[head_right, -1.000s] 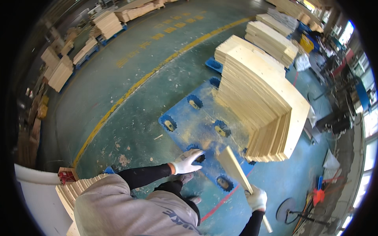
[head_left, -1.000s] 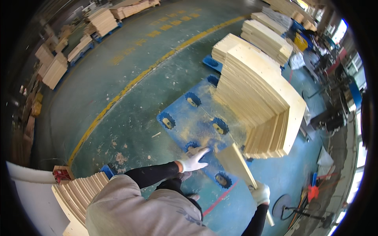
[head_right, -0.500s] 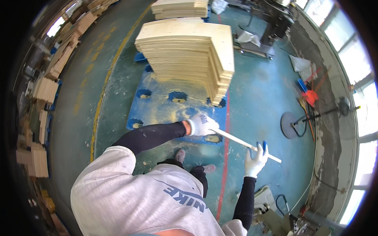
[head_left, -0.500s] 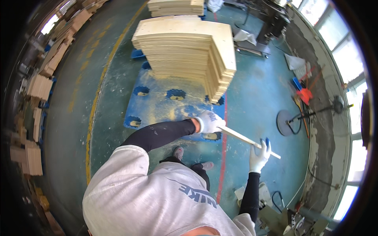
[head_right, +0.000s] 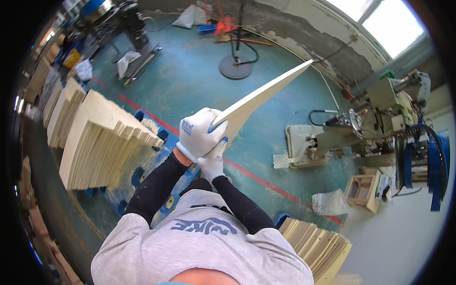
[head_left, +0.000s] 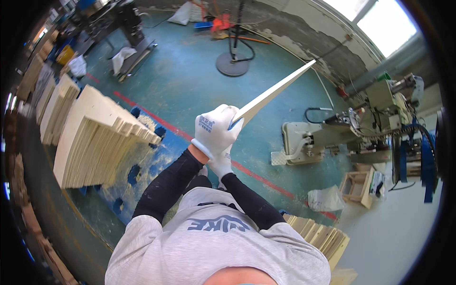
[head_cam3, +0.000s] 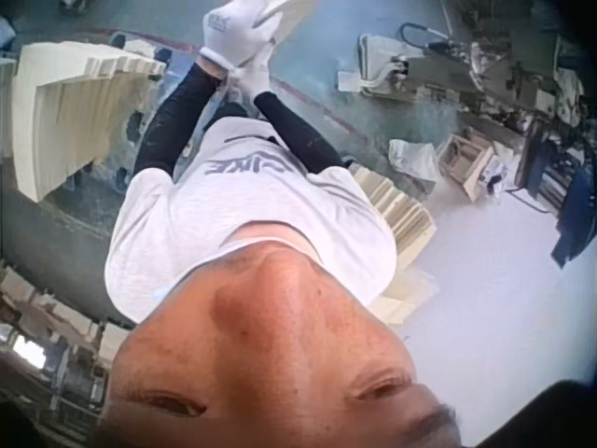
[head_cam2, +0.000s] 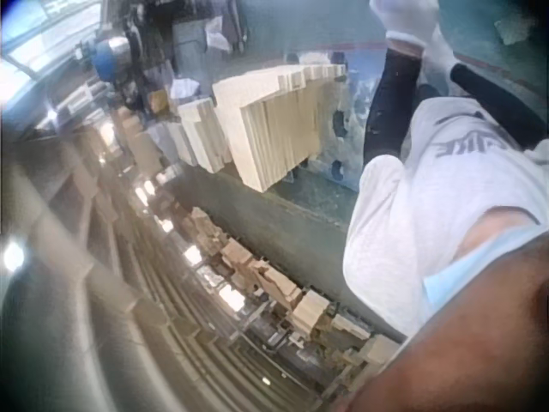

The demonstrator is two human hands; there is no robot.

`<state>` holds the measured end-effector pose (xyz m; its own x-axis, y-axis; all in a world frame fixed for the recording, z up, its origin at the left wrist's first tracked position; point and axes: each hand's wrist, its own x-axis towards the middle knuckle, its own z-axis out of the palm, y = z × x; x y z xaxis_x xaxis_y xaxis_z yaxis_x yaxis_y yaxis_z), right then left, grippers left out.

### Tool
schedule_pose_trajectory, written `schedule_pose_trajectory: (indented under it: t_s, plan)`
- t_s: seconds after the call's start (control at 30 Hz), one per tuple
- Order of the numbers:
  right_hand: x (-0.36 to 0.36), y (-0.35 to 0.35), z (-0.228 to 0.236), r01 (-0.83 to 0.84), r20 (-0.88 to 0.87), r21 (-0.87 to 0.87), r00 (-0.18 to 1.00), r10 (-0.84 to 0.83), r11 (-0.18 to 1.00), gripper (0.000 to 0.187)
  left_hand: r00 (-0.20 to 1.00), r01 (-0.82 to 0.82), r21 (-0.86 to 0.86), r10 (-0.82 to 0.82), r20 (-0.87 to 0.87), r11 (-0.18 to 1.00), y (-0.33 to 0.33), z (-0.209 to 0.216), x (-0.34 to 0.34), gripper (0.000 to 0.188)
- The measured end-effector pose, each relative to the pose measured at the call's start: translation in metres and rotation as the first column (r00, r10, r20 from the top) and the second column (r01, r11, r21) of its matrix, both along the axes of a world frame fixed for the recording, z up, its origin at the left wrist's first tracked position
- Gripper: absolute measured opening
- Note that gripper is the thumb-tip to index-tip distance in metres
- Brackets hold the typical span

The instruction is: The person places wooden panels into a machine to punch holes, then clears sawdust from the panel using a tool and stacks them on a pallet.

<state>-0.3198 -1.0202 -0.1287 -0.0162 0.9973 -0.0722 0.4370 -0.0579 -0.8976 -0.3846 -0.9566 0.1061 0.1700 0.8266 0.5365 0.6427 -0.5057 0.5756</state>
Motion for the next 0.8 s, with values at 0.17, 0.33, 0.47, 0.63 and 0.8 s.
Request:
schedule_pose_trajectory:
  t_s: [0.17, 0.33, 0.47, 0.63, 0.8]
  plan:
    - [0.069, 0.081, -0.024, 0.327, -0.008, -0.057, 0.945, -0.328, 0.943, 0.113, 0.971, 0.195, 0.147, -0.212, 0.113, 0.97, 0.049, 0.02, 0.035, 0.021]
    - [0.112, 0.141, 0.036, 0.53, -0.004, 0.15, 0.844, -0.536, 0.835, 0.095, 0.846, 0.423, 0.333, -0.499, 0.188, 0.843, 0.109, 0.063, 0.062, 0.024]
    - [0.141, 0.167, 0.109, 0.584, 0.083, 0.491, 0.707, -0.702, 0.646, 0.08, 0.69, 0.518, 0.519, -0.691, 0.216, 0.68, 0.131, 0.093, 0.084, 0.038]
    - [0.199, 0.16, 0.215, 0.32, 0.19, 0.901, 0.312, -0.931, 0.292, 0.062, 0.116, 0.807, 0.587, -0.992, -0.048, 0.066, 0.15, 0.116, 0.098, 0.061]
    - [0.251, 0.116, 0.303, -0.055, 0.078, 0.995, -0.148, -0.986, 0.087, 0.043, 0.581, 0.655, 0.379, -0.756, 0.3, 0.654, 0.251, 0.027, 0.123, 0.045]
